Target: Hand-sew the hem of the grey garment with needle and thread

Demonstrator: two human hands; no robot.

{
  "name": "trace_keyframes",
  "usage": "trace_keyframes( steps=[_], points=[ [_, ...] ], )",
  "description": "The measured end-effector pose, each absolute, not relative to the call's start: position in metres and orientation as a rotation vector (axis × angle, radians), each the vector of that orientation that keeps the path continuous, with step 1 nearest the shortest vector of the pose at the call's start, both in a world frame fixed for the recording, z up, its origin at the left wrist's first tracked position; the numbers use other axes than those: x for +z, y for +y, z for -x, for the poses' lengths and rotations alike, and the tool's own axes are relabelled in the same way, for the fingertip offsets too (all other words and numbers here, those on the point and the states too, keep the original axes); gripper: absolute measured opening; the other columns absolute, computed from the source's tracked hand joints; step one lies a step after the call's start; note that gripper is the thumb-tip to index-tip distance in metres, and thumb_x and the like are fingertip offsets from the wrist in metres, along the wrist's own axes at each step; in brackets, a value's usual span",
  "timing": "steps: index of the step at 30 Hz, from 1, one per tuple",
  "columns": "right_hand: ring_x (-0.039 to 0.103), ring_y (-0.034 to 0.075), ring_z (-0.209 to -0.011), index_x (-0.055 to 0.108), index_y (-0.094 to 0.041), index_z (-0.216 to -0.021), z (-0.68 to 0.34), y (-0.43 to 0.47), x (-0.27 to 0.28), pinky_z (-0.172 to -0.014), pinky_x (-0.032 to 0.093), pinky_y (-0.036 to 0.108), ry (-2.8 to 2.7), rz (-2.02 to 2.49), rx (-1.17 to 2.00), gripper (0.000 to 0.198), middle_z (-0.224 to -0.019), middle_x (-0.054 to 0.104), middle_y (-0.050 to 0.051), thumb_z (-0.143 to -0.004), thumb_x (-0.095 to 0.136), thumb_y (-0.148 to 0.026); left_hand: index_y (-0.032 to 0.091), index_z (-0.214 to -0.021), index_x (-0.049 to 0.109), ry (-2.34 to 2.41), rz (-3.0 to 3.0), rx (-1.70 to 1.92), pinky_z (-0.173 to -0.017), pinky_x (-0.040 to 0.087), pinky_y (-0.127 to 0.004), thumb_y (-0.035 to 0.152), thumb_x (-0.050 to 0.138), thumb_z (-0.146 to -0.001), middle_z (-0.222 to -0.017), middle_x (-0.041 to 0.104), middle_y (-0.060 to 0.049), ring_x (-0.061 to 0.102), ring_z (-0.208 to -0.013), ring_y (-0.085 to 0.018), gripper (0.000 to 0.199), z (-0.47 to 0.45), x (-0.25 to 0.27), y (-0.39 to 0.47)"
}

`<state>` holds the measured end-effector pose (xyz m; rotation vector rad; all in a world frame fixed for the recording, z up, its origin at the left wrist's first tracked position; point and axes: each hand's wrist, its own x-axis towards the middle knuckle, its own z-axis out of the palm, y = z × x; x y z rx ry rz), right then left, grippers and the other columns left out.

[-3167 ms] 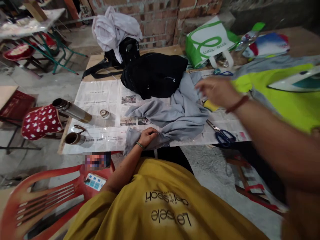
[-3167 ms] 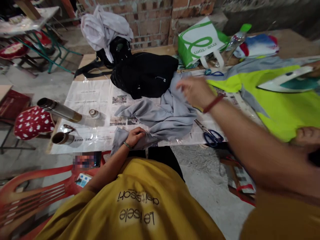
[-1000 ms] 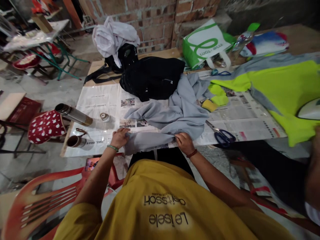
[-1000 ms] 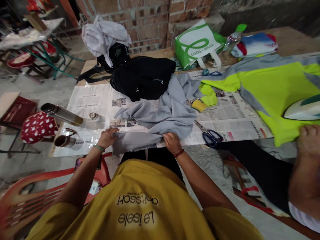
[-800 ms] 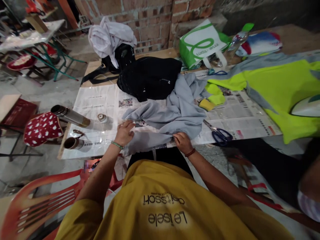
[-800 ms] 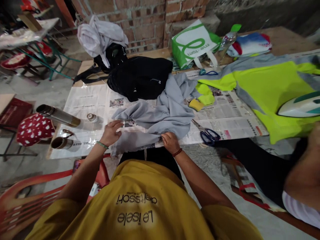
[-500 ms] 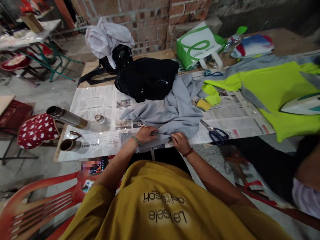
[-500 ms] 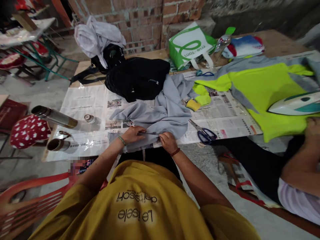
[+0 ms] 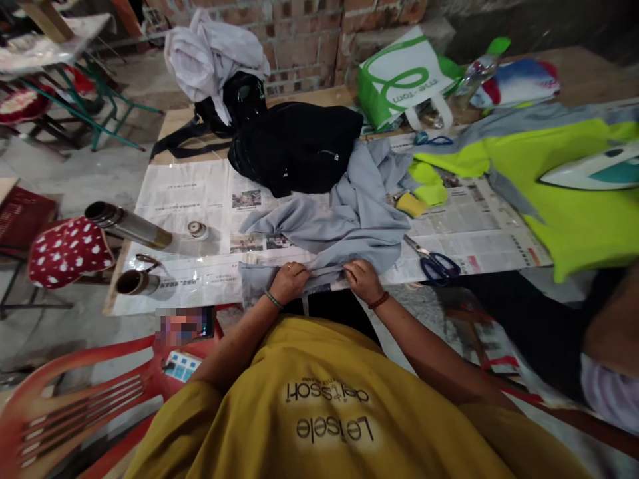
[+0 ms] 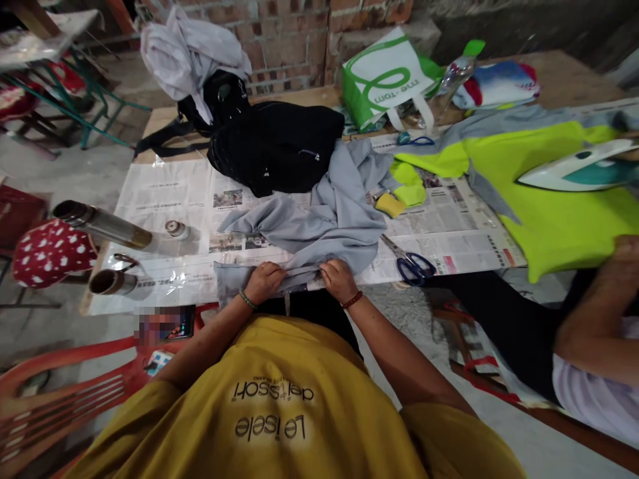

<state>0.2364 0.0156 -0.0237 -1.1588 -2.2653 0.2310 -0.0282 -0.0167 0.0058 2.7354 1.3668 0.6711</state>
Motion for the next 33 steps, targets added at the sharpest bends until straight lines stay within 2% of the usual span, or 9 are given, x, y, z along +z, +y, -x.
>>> trace_keyframes(
  steps=[5, 8, 11, 13, 18, 21, 26, 33],
  points=[
    [0.059, 0.022, -0.098, 0.062, -0.016, -0.113, -0.243, 0.011, 0.000, -0.088, 0.051, 0.038, -2.284, 1.080, 0.272, 0.029, -0.100, 0.065, 0.012, -0.095, 0.043, -0.027, 0.018, -0.088, 0.068, 1.396, -2.667, 0.760, -0.075, 0.047, -0.033, 0.020, 0.046, -0.096, -0.083, 0.063, -0.007, 0.057, -0.081, -0.018, 0.023, 0.029, -0.003, -0.019],
    [0.061, 0.021, -0.096, 0.058, -0.016, -0.124, -0.240, 0.009, 0.021, -0.087, 0.051, 0.038, -2.256, 1.113, 0.308, 0.038, -0.099, 0.065, 0.012, -0.097, 0.032, -0.020, 0.019, -0.091, 0.068, 1.378, -2.649, 0.805, -0.075, 0.047, -0.033, 0.021, 0.046, -0.096, -0.086, 0.064, -0.007, 0.058, -0.082, -0.018, 0.023, 0.031, -0.003, -0.020],
    [0.062, 0.020, -0.092, 0.052, -0.017, -0.133, -0.226, 0.012, 0.042, -0.085, 0.052, 0.034, -2.268, 1.123, 0.376, 0.041, -0.100, 0.066, 0.011, -0.098, 0.031, -0.021, 0.019, -0.091, 0.068, 1.351, -2.685, 0.878, -0.073, 0.048, -0.032, 0.020, 0.045, -0.095, -0.083, 0.063, -0.007, 0.058, -0.080, -0.017, 0.023, 0.032, -0.002, -0.020],
    [0.063, 0.019, -0.090, 0.054, -0.017, -0.129, -0.213, 0.017, 0.051, -0.082, 0.051, 0.032, -2.312, 1.112, 0.438, 0.038, -0.099, 0.067, 0.010, -0.098, 0.034, -0.024, 0.018, -0.091, 0.068, 1.333, -2.707, 0.918, -0.073, 0.048, -0.031, 0.020, 0.046, -0.095, -0.081, 0.063, -0.007, 0.058, -0.079, -0.016, 0.023, 0.031, -0.002, -0.020],
    [0.061, 0.018, -0.085, 0.066, -0.021, -0.106, -0.186, 0.031, 0.051, -0.075, 0.047, 0.029, -2.547, 0.997, 0.483, 0.026, -0.093, 0.067, 0.007, -0.096, 0.042, -0.022, 0.019, -0.094, 0.069, 1.329, -2.669, 0.835, -0.074, 0.049, -0.031, 0.018, 0.044, -0.094, -0.083, 0.063, -0.007, 0.058, -0.079, -0.016, 0.025, 0.031, 0.000, -0.021],
    [0.057, 0.016, -0.077, 0.067, -0.021, -0.103, -0.182, 0.028, 0.044, -0.068, 0.044, 0.026, -2.565, 1.026, 0.452, 0.023, -0.087, 0.062, 0.006, -0.094, 0.045, -0.022, 0.019, -0.093, 0.069, 1.310, -2.680, 0.825, -0.075, 0.049, -0.031, 0.018, 0.044, -0.094, -0.083, 0.063, -0.006, 0.058, -0.078, -0.016, 0.025, 0.031, 0.001, -0.021],
    [0.054, 0.015, -0.077, 0.066, -0.019, -0.097, -0.188, 0.017, 0.036, -0.071, 0.045, 0.025, -2.525, 0.988, 0.466, 0.024, -0.084, 0.055, 0.005, -0.093, 0.043, -0.014, 0.019, -0.094, 0.069, 1.303, -2.696, 0.820, -0.074, 0.048, -0.030, 0.018, 0.047, -0.093, -0.082, 0.063, -0.006, 0.058, -0.077, -0.015, 0.023, 0.031, 0.000, -0.021],
    [0.051, 0.014, -0.074, 0.064, -0.018, -0.092, -0.188, 0.014, 0.028, -0.068, 0.043, 0.024, -2.506, 0.934, 0.473, 0.022, -0.082, 0.051, 0.004, -0.091, 0.043, -0.011, 0.019, -0.091, 0.069, 1.290, -2.675, 0.795, -0.074, 0.049, -0.031, 0.019, 0.046, -0.093, -0.082, 0.063, -0.007, 0.058, -0.078, -0.016, 0.023, 0.032, 0.001, -0.021]
  ],
)
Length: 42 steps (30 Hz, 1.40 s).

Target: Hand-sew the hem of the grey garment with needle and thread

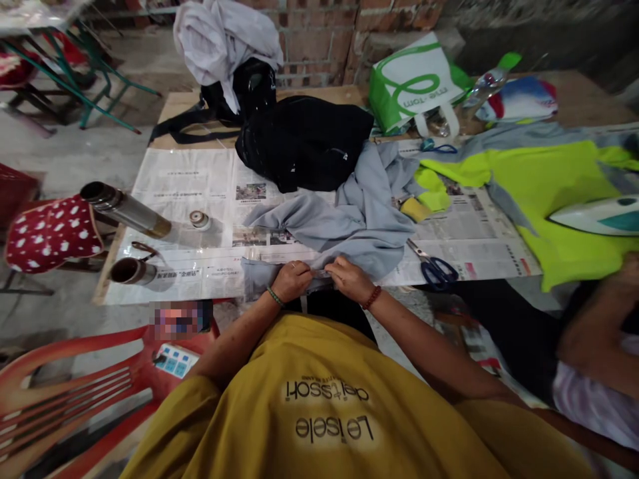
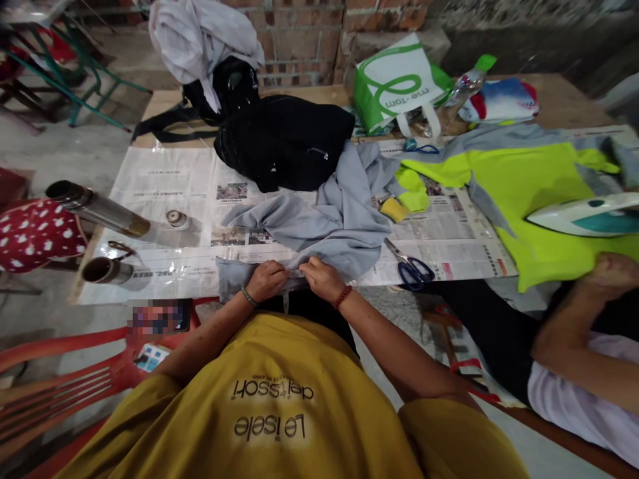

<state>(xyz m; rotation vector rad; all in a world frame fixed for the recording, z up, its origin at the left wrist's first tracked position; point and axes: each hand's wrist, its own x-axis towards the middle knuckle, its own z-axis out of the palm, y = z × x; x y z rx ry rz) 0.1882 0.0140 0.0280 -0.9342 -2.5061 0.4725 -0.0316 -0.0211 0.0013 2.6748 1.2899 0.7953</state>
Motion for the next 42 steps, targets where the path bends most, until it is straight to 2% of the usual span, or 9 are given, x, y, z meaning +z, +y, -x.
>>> trace_keyframes(
  steps=[8, 13, 17, 19, 22, 24, 27, 33, 42],
  points=[
    [0.046, 0.013, -0.069, 0.063, -0.017, -0.088, -0.185, 0.017, 0.043, -0.064, 0.039, 0.023, -2.670, 0.948, 0.470, 0.024, -0.083, 0.052, 0.005, -0.089, 0.041, -0.007, 0.019, -0.082, 0.068, 1.297, -2.692, 0.834, -0.070, 0.047, -0.029, 0.023, 0.046, -0.096, -0.076, 0.062, -0.004, 0.057, -0.073, -0.014, 0.026, 0.029, 0.005, -0.020],
    [0.053, 0.014, -0.075, 0.065, -0.016, -0.103, -0.179, 0.027, 0.058, -0.070, 0.043, 0.024, -2.735, 0.861, 0.571, 0.030, -0.087, 0.059, 0.007, -0.086, 0.043, -0.006, 0.020, -0.082, 0.068, 1.341, -2.668, 0.823, -0.069, 0.047, -0.030, 0.024, 0.043, -0.097, -0.075, 0.062, -0.004, 0.056, -0.072, -0.015, 0.029, 0.028, 0.006, -0.020],
    [0.061, 0.015, -0.086, 0.063, -0.018, -0.115, -0.167, 0.035, 0.062, -0.077, 0.047, 0.025, -2.514, 0.899, 0.763, 0.035, -0.096, 0.067, 0.006, -0.086, 0.045, -0.009, 0.020, -0.083, 0.069, 1.382, -2.661, 0.832, -0.068, 0.047, -0.029, 0.024, 0.042, -0.097, -0.075, 0.061, -0.005, 0.056, -0.073, -0.014, 0.030, 0.030, 0.004, -0.019],
    [0.062, 0.013, -0.076, 0.064, -0.019, -0.111, -0.158, 0.038, 0.063, -0.070, 0.046, 0.023, -2.342, 1.053, 0.916, 0.029, -0.086, 0.069, 0.002, -0.085, 0.050, -0.013, 0.020, -0.085, 0.069, 1.398, -2.652, 0.867, -0.067, 0.046, -0.028, 0.025, 0.043, -0.098, -0.074, 0.060, -0.004, 0.055, -0.073, -0.014, 0.029, 0.031, 0.002, -0.020],
    [0.055, 0.009, -0.053, 0.063, -0.017, -0.092, -0.146, 0.043, 0.066, -0.054, 0.041, 0.019, -2.095, 1.315, 1.257, 0.013, -0.066, 0.065, -0.003, -0.082, 0.055, -0.016, 0.020, -0.089, 0.068, 1.402, -2.636, 0.933, -0.065, 0.046, -0.027, 0.027, 0.044, -0.098, -0.074, 0.059, -0.004, 0.054, -0.072, -0.014, 0.027, 0.031, 0.000, -0.019],
    [0.049, 0.007, -0.043, 0.060, -0.016, -0.084, -0.141, 0.046, 0.068, -0.047, 0.036, 0.019, -1.938, 1.437, 1.498, 0.006, -0.062, 0.062, -0.004, -0.081, 0.055, -0.018, 0.020, -0.090, 0.068, 1.394, -2.634, 0.999, -0.064, 0.045, -0.025, 0.027, 0.045, -0.097, -0.074, 0.059, -0.003, 0.054, -0.072, -0.014, 0.025, 0.031, 0.000, -0.019],
    [0.045, 0.006, -0.039, 0.058, -0.017, -0.081, -0.137, 0.052, 0.069, -0.044, 0.032, 0.019, -1.791, 1.505, 1.712, 0.007, -0.061, 0.061, -0.004, -0.083, 0.054, -0.022, 0.019, -0.091, 0.068, 1.373, -2.631, 1.099, -0.062, 0.045, -0.024, 0.026, 0.048, -0.096, -0.074, 0.059, -0.003, 0.054, -0.070, -0.013, 0.022, 0.031, 0.000, -0.018],
    [0.045, 0.008, -0.057, 0.061, -0.015, -0.066, -0.138, 0.057, 0.068, -0.057, 0.029, 0.020, -2.114, 1.539, 1.250, 0.017, -0.057, 0.055, -0.004, -0.079, 0.057, -0.024, 0.019, -0.093, 0.068, 1.410, -2.612, 1.026, -0.058, 0.044, -0.022, 0.028, 0.045, -0.097, -0.076, 0.061, -0.003, 0.056, -0.068, -0.012, 0.026, 0.032, -0.002, -0.019],
    [0.040, 0.008, -0.059, 0.061, -0.015, -0.066, -0.133, 0.057, 0.064, -0.059, 0.026, 0.021, -2.216, 1.551, 1.227, 0.021, -0.059, 0.052, -0.004, -0.082, 0.054, -0.027, 0.018, -0.098, 0.067, 1.380, -2.473, 1.011, -0.059, 0.047, -0.022, 0.029, 0.042, -0.098, -0.078, 0.061, -0.004, 0.057, -0.068, -0.012, 0.027, 0.032, 0.001, -0.019]
  ],
)
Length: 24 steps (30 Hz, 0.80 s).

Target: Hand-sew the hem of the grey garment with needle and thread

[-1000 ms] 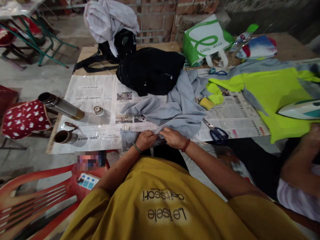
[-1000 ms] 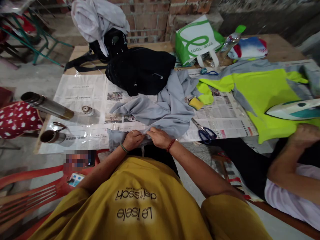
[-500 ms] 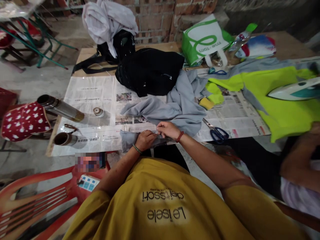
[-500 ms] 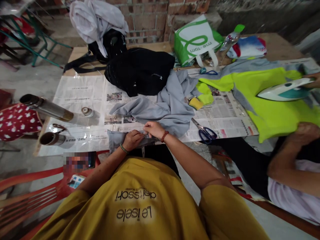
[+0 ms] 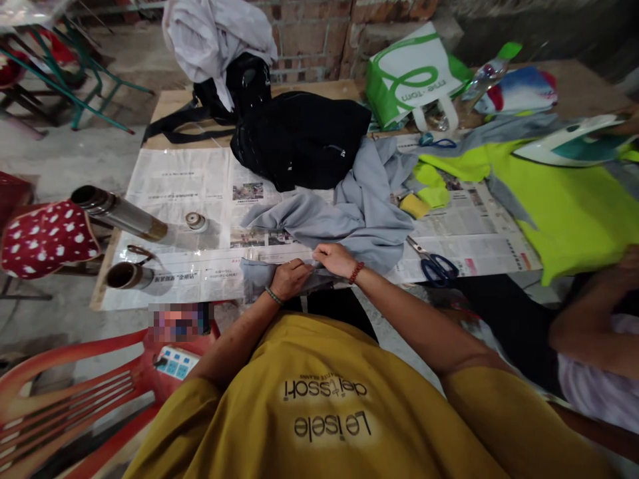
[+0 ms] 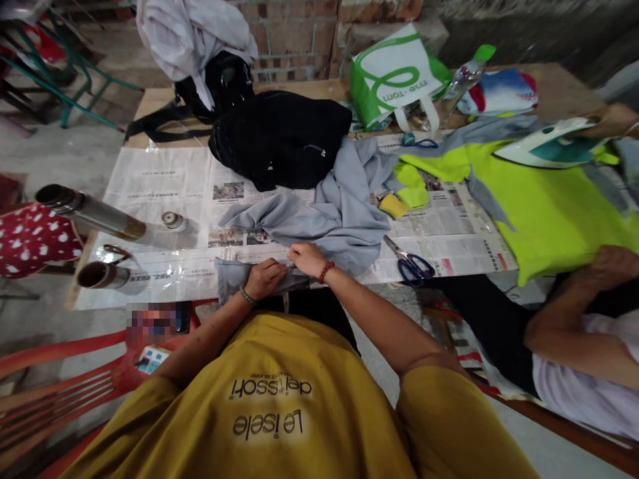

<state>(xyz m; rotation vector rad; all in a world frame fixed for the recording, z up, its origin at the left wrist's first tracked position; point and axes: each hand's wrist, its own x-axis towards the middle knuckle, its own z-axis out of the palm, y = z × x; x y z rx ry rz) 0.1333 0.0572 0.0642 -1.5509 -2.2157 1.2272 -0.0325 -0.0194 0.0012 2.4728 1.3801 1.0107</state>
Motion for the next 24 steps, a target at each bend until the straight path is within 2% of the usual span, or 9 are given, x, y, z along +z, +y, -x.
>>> trace_keyframes(
  steps=[6, 14, 18, 20, 22, 24],
  points=[
    [0.039, 0.008, -0.058, 0.062, -0.014, -0.066, -0.133, 0.057, 0.070, -0.058, 0.026, 0.021, -2.244, 1.554, 1.248, 0.019, -0.057, 0.049, -0.004, -0.082, 0.054, -0.023, 0.018, -0.099, 0.066, 1.352, -2.428, 1.051, -0.060, 0.048, -0.022, 0.027, 0.045, -0.097, -0.079, 0.061, -0.004, 0.057, -0.068, -0.011, 0.023, 0.032, 0.001, -0.020],
    [0.049, 0.010, -0.064, 0.070, -0.015, -0.073, -0.133, 0.050, 0.068, -0.063, 0.034, 0.021, -2.377, 1.473, 1.262, 0.022, -0.064, 0.060, -0.001, -0.085, 0.054, -0.024, 0.017, -0.095, 0.068, 1.371, -2.202, 1.078, -0.072, 0.053, -0.027, 0.023, 0.050, -0.093, -0.082, 0.064, -0.005, 0.061, -0.077, -0.014, 0.019, 0.036, -0.003, -0.015],
    [0.055, 0.014, -0.077, 0.072, -0.019, -0.089, -0.145, 0.062, 0.082, -0.072, 0.041, 0.024, -2.305, 1.246, 0.963, 0.023, -0.085, 0.067, 0.003, -0.086, 0.050, -0.019, 0.017, -0.088, 0.070, 1.346, -2.028, 1.041, -0.074, 0.053, -0.026, 0.020, 0.059, -0.086, -0.080, 0.066, -0.004, 0.062, -0.076, -0.014, 0.012, 0.038, 0.000, -0.008],
    [0.055, 0.014, -0.077, 0.071, -0.020, -0.092, -0.154, 0.060, 0.091, -0.073, 0.042, 0.026, -2.187, 1.167, 0.735, 0.022, -0.088, 0.066, 0.004, -0.086, 0.049, -0.019, 0.016, -0.085, 0.071, 1.323, -1.936, 1.026, -0.072, 0.052, -0.026, 0.019, 0.062, -0.082, -0.078, 0.068, -0.003, 0.062, -0.073, -0.014, 0.010, 0.039, 0.003, -0.005],
    [0.053, 0.015, -0.075, 0.068, -0.019, -0.083, -0.162, 0.049, 0.095, -0.072, 0.041, 0.027, -2.151, 1.073, 0.566, 0.019, -0.080, 0.063, 0.005, -0.088, 0.051, -0.023, 0.016, -0.082, 0.072, 1.317, -1.852, 0.993, -0.071, 0.052, -0.025, 0.019, 0.064, -0.080, -0.077, 0.068, -0.003, 0.063, -0.072, -0.014, 0.009, 0.040, 0.006, -0.003],
    [0.052, 0.014, -0.071, 0.063, -0.018, -0.070, -0.167, 0.031, 0.090, -0.072, 0.038, 0.028, -2.238, 0.936, 0.460, 0.023, -0.070, 0.060, 0.004, -0.089, 0.054, -0.028, 0.015, -0.080, 0.072, 1.317, -1.788, 0.956, -0.071, 0.052, -0.025, 0.020, 0.065, -0.079, -0.076, 0.069, -0.003, 0.063, -0.071, -0.014, 0.008, 0.041, 0.010, -0.001]
  ],
)
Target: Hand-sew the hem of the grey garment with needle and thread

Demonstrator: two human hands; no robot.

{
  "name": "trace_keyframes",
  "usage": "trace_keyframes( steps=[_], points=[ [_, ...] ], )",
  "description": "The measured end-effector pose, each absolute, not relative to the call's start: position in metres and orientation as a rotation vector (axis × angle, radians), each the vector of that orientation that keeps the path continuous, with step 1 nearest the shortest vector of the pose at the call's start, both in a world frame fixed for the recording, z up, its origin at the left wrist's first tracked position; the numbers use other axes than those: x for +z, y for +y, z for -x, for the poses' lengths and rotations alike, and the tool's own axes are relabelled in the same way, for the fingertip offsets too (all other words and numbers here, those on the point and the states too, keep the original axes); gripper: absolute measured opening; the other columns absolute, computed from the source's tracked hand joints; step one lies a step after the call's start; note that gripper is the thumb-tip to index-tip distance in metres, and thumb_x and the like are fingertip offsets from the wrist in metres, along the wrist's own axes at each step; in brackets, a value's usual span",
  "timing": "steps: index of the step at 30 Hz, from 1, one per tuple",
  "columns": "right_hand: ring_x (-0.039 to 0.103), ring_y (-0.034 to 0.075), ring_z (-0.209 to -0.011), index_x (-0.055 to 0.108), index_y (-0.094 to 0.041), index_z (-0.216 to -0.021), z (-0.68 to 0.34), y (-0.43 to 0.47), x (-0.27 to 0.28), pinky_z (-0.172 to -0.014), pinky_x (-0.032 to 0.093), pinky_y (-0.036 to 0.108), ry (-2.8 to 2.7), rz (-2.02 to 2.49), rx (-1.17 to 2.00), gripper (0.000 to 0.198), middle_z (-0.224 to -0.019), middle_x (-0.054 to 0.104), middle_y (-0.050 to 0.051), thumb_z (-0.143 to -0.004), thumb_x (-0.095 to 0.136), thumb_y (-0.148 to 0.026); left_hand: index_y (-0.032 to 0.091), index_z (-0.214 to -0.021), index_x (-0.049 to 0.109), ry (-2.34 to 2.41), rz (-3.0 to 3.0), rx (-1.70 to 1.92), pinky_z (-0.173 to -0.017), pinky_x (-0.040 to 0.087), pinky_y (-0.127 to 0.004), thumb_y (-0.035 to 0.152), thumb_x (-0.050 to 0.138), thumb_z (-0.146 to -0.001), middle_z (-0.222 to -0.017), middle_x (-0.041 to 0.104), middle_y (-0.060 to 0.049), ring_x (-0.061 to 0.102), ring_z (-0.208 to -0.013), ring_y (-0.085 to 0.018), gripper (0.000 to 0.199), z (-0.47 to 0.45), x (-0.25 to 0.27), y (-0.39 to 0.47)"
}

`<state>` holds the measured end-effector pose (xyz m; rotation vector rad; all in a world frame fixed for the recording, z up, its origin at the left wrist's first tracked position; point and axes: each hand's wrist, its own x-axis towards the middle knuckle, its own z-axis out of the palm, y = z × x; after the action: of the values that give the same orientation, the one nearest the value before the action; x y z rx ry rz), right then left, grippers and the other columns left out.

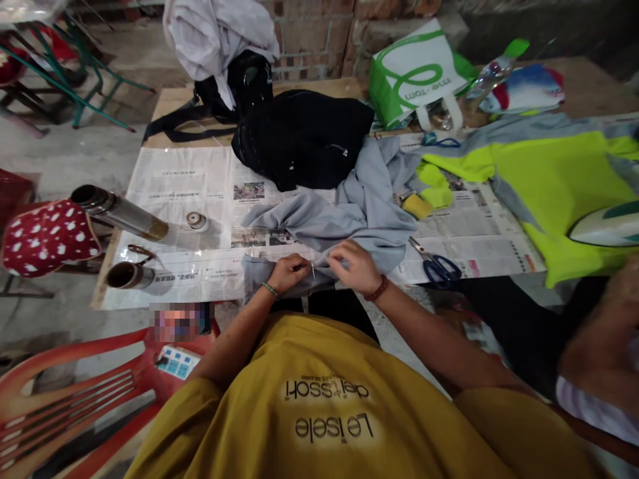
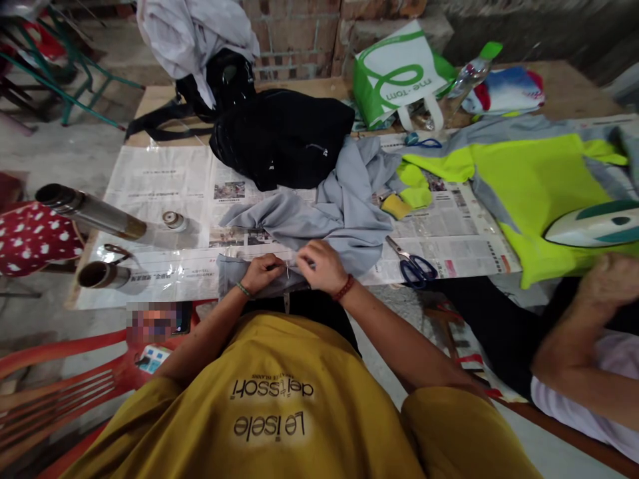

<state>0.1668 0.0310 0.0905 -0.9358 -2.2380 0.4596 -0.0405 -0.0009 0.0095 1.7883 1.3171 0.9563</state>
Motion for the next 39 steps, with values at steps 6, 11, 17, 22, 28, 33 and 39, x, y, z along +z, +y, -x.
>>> trace_keyframes(
  steps=[6, 11, 17, 22, 28, 33, 39],
  points=[
    [0.049, 0.015, -0.070, 0.066, -0.017, -0.070, -0.170, -0.002, 0.046, -0.075, 0.029, 0.032, -2.551, 0.915, 0.267, 0.026, -0.068, 0.063, 0.004, -0.090, 0.055, -0.029, 0.014, -0.073, 0.071, 1.281, -1.680, 0.992, -0.070, 0.051, -0.026, 0.024, 0.065, -0.079, -0.073, 0.069, -0.004, 0.062, -0.069, -0.014, 0.013, 0.041, 0.011, 0.001],
    [0.053, 0.018, -0.079, 0.070, -0.017, -0.094, -0.169, 0.012, 0.033, -0.078, 0.028, 0.035, -2.488, 1.126, 0.263, 0.023, -0.082, 0.068, 0.007, -0.093, 0.050, -0.028, 0.014, -0.075, 0.073, 1.262, -1.669, 0.960, -0.065, 0.050, -0.024, 0.030, 0.066, -0.079, -0.071, 0.068, -0.003, 0.061, -0.066, -0.013, 0.018, 0.043, 0.009, 0.002],
    [0.053, 0.018, -0.081, 0.070, -0.020, -0.095, -0.157, 0.015, 0.027, -0.079, 0.029, 0.035, -2.463, 0.982, 0.291, 0.025, -0.085, 0.068, 0.006, -0.095, 0.048, -0.030, 0.014, -0.076, 0.073, 1.260, -1.714, 0.907, -0.066, 0.051, -0.023, 0.029, 0.063, -0.083, -0.072, 0.068, -0.004, 0.062, -0.067, -0.013, 0.020, 0.045, 0.013, 0.003],
    [0.053, 0.017, -0.079, 0.070, -0.020, -0.088, -0.149, 0.015, 0.022, -0.079, 0.029, 0.035, -2.407, 0.931, 0.288, 0.028, -0.080, 0.068, 0.005, -0.097, 0.046, -0.031, 0.014, -0.076, 0.073, 1.273, -1.728, 0.894, -0.070, 0.054, -0.025, 0.025, 0.060, -0.082, -0.075, 0.070, -0.005, 0.065, -0.071, -0.014, 0.018, 0.045, 0.015, 0.004],
    [0.055, 0.017, -0.081, 0.069, -0.019, -0.091, -0.145, 0.018, 0.021, -0.082, 0.032, 0.035, -2.399, 0.932, 0.321, 0.028, -0.083, 0.069, 0.006, -0.098, 0.043, -0.028, 0.015, -0.075, 0.072, 1.250, -1.726, 0.916, -0.069, 0.055, -0.026, 0.027, 0.057, -0.083, -0.076, 0.071, -0.006, 0.065, -0.070, -0.015, 0.020, 0.045, 0.015, 0.004],
    [0.059, 0.018, -0.088, 0.069, -0.017, -0.095, -0.143, 0.020, 0.016, -0.084, 0.036, 0.034, -2.361, 0.969, 0.490, 0.026, -0.091, 0.070, 0.008, -0.097, 0.044, -0.024, 0.016, -0.076, 0.071, 1.259, -1.784, 0.922, -0.068, 0.055, -0.029, 0.026, 0.057, -0.083, -0.075, 0.070, -0.008, 0.063, -0.068, -0.016, 0.019, 0.048, 0.013, 0.004],
    [0.060, 0.019, -0.094, 0.069, -0.018, -0.100, -0.143, 0.021, 0.017, -0.087, 0.039, 0.035, -2.353, 0.987, 0.578, 0.023, -0.096, 0.070, 0.009, -0.095, 0.047, -0.022, 0.015, -0.078, 0.071, 1.254, -1.820, 0.917, -0.070, 0.054, -0.028, 0.024, 0.056, -0.081, -0.074, 0.069, -0.005, 0.063, -0.069, -0.015, 0.018, 0.048, 0.012, 0.004]
  ],
)
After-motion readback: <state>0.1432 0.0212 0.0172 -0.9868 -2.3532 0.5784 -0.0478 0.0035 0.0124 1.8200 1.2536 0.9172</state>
